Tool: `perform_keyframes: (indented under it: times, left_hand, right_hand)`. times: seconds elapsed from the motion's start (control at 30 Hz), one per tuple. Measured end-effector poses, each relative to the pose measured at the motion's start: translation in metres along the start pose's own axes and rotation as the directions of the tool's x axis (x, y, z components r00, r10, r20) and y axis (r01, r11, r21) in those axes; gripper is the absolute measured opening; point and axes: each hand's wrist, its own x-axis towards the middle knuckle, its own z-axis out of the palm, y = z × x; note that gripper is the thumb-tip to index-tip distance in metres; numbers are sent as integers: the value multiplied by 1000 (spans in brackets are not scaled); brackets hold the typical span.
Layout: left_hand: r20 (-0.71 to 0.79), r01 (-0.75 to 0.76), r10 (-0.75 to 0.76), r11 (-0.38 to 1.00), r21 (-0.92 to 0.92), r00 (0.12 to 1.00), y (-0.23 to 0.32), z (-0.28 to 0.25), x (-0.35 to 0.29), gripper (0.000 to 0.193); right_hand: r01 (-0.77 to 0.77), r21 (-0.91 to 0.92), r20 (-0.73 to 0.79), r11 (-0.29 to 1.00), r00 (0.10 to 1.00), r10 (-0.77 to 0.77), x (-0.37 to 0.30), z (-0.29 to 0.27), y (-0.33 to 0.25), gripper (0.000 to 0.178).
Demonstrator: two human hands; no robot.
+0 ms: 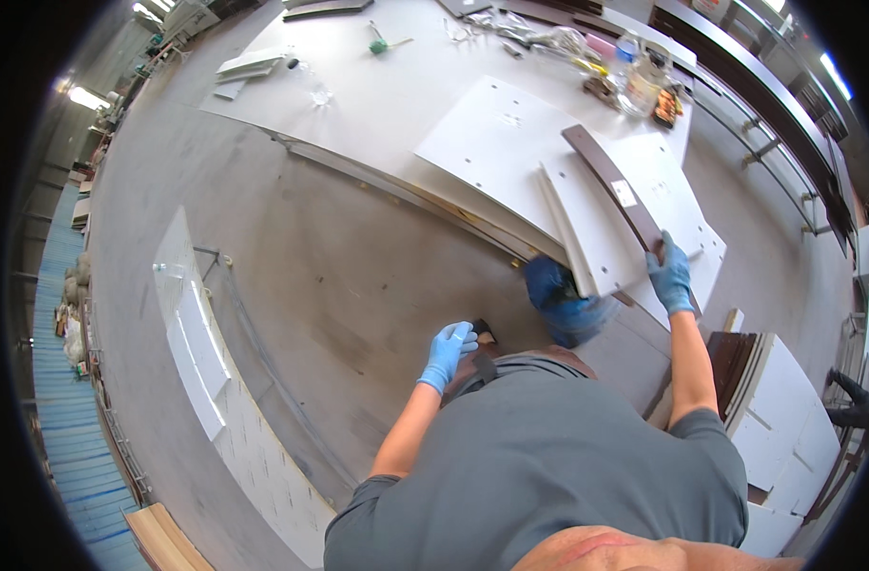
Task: The person picks up white and brown flat panels from the floor and stacks them on a workbench. They handle the panels one at a time, aligning them and placing them in a pile.
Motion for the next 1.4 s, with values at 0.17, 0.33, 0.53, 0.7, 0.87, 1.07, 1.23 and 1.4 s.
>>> perform_keyframes:
  times: [0.17, 0.33, 0.53, 0.7, 0.87, 1.07, 1.23, 1.4]
  left_hand:
    - [33, -163, 161, 982, 95, 986, 108, -35, 44, 47]
    - [207, -346, 356, 934, -86, 911, 225, 5, 64, 47]
    - [209, -411, 505, 835, -366, 838, 310, 8, 95, 45]
    - [-108, -421, 422, 780, -462, 900, 352, -76, 128, 39]
    - [-341, -459, 317, 720, -520, 885, 372, -166, 164, 49]
    - [-471, -525, 251, 552, -648, 846, 397, -315, 228, 49]
    - [-501, -534, 238, 588, -608, 832, 463, -447, 245, 49]
    - [-470, -508, 259, 667, -545, 844, 555, -538, 281, 46]
  right_hand:
    - [-78, 194, -16, 978, 996, 83, 23, -8, -112, 54]
    - [-91, 461, 70, 883, 995, 66, 70, 9, -251, 54]
    - [-145, 692, 331, 707, 934, -132, 132, 77, -391, 56]
    - [172, 651, 301, 739, 835, -460, 187, 126, -477, 58]
    - [431, 683, 189, 590, 676, -712, 235, 176, -572, 52]
    - [447, 692, 299, 567, 537, -789, 276, 264, -724, 55]
    - [483, 691, 310, 538, 474, -824, 308, 318, -863, 66]
    - [449, 692, 311, 565, 521, -795, 358, 370, -965, 62]
